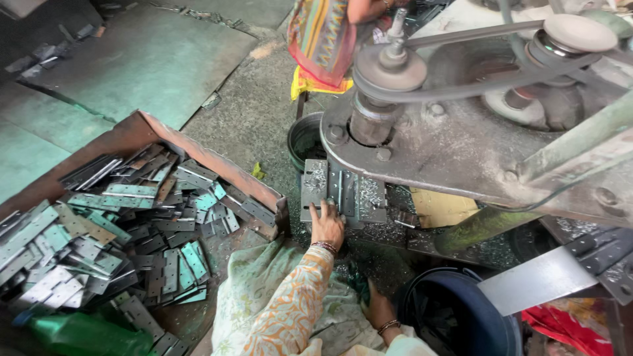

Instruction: The person repeatedly picks rectangular metal pieces from a bin, places them into a press machine, and operates the lever to process them. The person then removes the processed pieces and returns them to the bin. This cycle continues throughout the clip.

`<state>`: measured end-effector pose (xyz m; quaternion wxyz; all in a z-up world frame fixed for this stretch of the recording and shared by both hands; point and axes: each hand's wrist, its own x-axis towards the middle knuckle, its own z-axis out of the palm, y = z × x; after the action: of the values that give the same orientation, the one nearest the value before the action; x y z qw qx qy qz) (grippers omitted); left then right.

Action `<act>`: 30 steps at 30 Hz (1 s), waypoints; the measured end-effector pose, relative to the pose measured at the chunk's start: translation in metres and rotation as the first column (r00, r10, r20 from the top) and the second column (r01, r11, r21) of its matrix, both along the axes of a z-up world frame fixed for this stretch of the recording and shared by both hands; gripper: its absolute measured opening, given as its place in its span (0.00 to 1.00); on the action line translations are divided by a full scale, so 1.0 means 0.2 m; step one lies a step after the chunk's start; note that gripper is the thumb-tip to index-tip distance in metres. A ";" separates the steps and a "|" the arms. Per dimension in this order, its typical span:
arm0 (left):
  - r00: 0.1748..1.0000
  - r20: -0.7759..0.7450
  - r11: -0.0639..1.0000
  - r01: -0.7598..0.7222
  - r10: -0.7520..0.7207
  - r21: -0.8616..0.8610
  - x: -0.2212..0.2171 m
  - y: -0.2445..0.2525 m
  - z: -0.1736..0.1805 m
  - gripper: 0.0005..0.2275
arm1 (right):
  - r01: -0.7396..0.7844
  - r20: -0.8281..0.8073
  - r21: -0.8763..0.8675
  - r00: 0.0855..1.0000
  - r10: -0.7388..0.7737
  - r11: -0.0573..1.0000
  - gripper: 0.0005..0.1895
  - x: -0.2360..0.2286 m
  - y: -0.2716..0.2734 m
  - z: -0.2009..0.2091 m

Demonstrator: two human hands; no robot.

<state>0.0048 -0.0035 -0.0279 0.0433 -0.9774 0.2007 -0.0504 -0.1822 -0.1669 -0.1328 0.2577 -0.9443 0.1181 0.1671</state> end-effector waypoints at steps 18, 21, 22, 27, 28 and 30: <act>0.992 -0.121 0.996 -0.037 0.026 -0.086 0.20 -0.04 0.07 0.18 | 0.018 -0.140 -0.015 0.990 -0.020 1.000 0.45 -0.02 -0.02 0.08; 1.000 -0.022 0.986 -0.017 0.014 -0.166 0.17 0.00 0.09 0.19 | -0.031 -0.004 -0.003 1.000 0.031 1.000 0.46 -0.04 0.02 0.01; 0.997 -0.073 0.992 -0.016 0.006 -0.127 0.12 0.00 0.09 0.18 | -0.050 0.079 -0.011 0.996 0.051 0.999 0.46 -0.08 0.03 0.00; 0.989 -0.145 0.999 -0.028 0.024 -0.021 0.18 0.02 0.20 0.18 | -0.040 -0.034 -0.029 0.999 0.039 0.999 0.46 0.01 -0.05 0.17; 0.988 -0.153 0.999 -0.039 0.035 -0.020 0.20 0.03 0.21 0.18 | -0.039 -0.026 -0.040 0.999 0.038 0.998 0.46 0.01 -0.07 0.20; 0.984 -0.171 0.998 -0.052 0.048 -0.021 0.25 0.02 0.21 0.19 | -0.058 -0.011 -0.049 0.998 0.058 0.997 0.42 0.00 -0.08 0.25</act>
<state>0.0552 0.0012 0.0139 0.0147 -0.9833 0.1785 0.0319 -0.1822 -0.1828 -0.0827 0.2286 -0.9526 0.0960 0.1760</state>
